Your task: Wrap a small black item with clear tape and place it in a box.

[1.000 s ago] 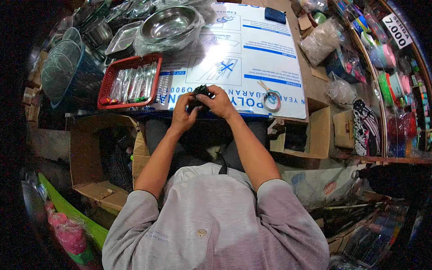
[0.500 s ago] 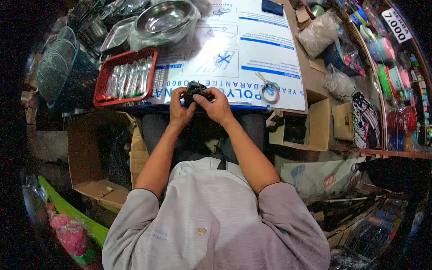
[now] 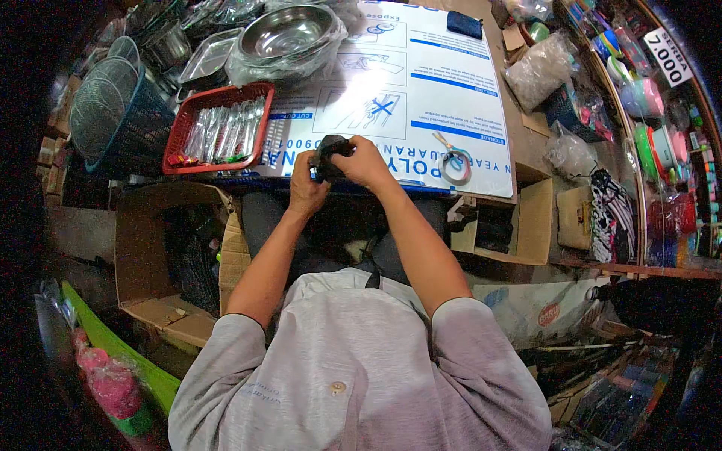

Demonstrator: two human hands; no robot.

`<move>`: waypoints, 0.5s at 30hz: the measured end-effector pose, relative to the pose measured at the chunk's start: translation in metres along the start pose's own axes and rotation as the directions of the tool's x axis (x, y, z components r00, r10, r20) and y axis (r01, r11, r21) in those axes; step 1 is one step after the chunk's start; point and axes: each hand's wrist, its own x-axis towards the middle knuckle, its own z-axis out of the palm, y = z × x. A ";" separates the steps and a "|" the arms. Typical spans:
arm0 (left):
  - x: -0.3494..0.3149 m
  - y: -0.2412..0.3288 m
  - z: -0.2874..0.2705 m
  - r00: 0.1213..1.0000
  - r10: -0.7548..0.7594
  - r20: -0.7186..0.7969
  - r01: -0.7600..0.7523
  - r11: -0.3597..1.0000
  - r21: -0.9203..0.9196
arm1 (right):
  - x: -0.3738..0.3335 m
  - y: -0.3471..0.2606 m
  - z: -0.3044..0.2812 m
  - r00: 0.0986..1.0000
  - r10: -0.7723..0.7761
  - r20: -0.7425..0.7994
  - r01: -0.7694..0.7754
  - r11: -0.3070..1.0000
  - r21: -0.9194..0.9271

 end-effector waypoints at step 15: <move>0.004 -0.007 -0.001 0.997 -0.073 -0.039 0.069 0.993 -0.092 | 0.007 -0.019 -0.044 0.953 0.031 -0.302 0.187 0.723 0.665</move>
